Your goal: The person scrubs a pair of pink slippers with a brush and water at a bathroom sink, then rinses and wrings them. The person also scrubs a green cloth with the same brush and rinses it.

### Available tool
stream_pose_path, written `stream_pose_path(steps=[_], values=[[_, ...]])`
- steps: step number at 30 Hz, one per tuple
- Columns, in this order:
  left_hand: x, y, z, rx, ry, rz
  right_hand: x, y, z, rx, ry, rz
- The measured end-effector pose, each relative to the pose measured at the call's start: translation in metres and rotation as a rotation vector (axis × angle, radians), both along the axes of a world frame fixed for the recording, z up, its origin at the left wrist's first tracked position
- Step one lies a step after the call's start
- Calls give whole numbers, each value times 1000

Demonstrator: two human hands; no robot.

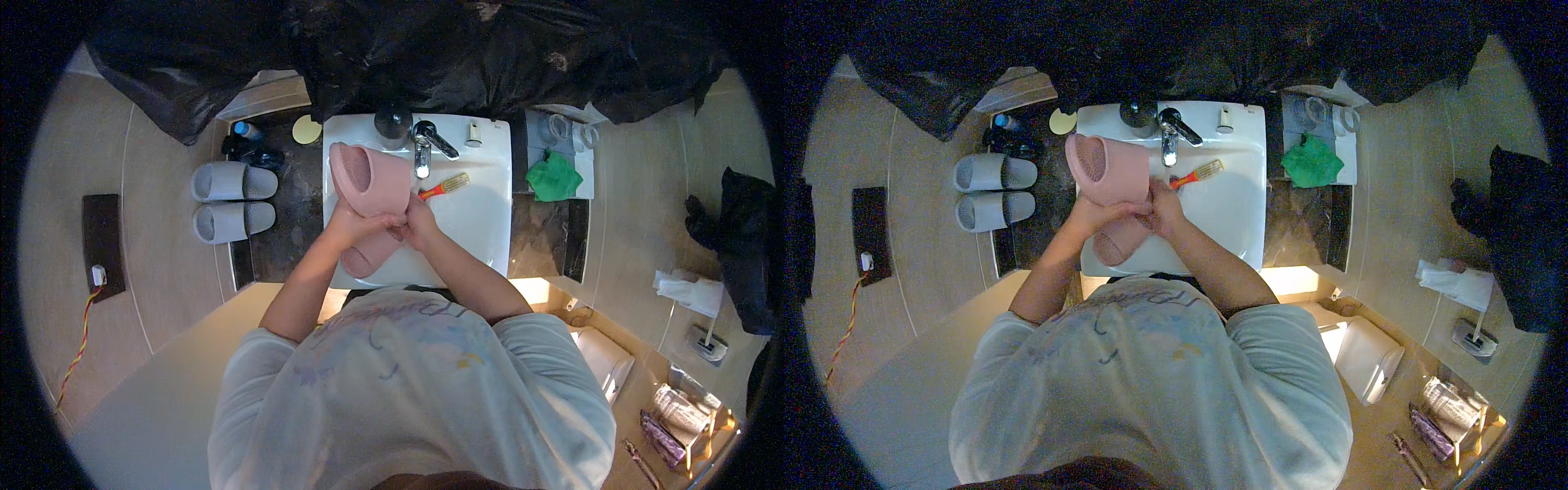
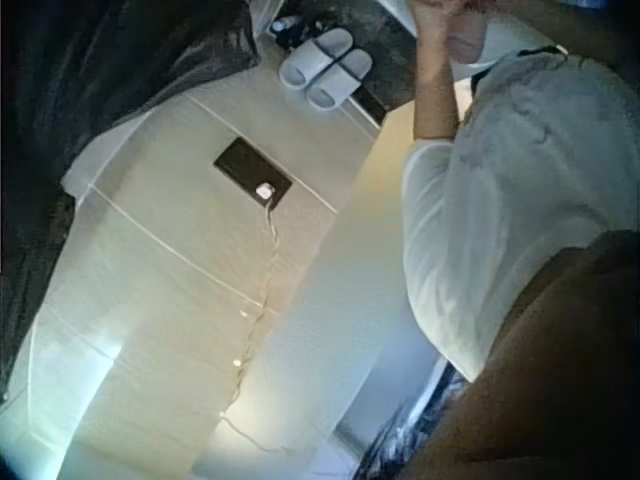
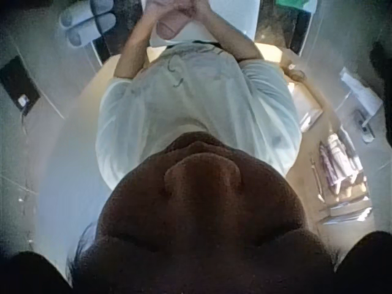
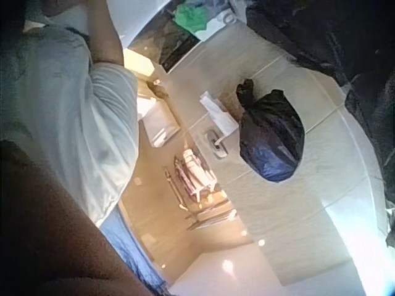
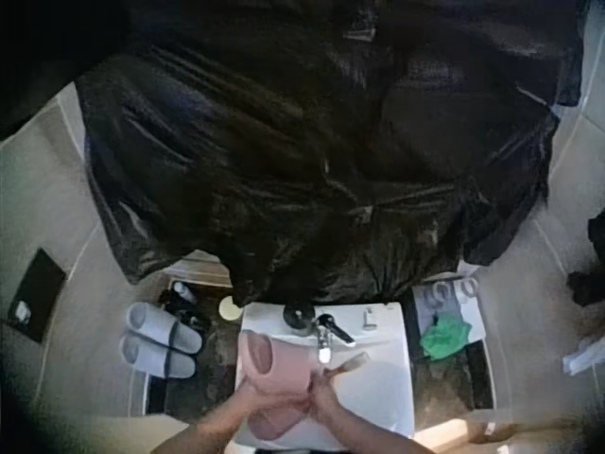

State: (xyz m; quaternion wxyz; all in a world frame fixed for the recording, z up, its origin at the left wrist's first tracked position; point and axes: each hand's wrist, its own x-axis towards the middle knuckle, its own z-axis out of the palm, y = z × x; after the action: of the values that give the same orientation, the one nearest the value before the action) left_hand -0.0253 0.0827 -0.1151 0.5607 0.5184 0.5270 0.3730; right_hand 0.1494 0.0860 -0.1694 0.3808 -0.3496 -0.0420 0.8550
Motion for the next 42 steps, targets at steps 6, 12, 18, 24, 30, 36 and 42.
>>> stream_pose_path(steps=[6, 12, 18, 24, 30, 36, 42], values=[[30, 0, 48, 404, 273, 97, 20, 4, 28, 275, -683, 323], [30, 2, 37, 192, 127, 231, 53, 15, 27, 170, -399, 183], [33, -10, 43, 216, 98, 61, 44, 28, 61, 49, 94, 98], [13, -22, 30, 330, 341, 62, 16, 14, 72, 98, 82, -45], [-40, -68, 38, 269, -35, 317, -55, -11, 105, 266, 88, -39], [-137, -153, -13, 328, -229, 657, -171, -60, 87, 334, -226, 389], [-222, -237, -55, 49, -125, 907, -278, -110, 25, 54, -243, 652]])
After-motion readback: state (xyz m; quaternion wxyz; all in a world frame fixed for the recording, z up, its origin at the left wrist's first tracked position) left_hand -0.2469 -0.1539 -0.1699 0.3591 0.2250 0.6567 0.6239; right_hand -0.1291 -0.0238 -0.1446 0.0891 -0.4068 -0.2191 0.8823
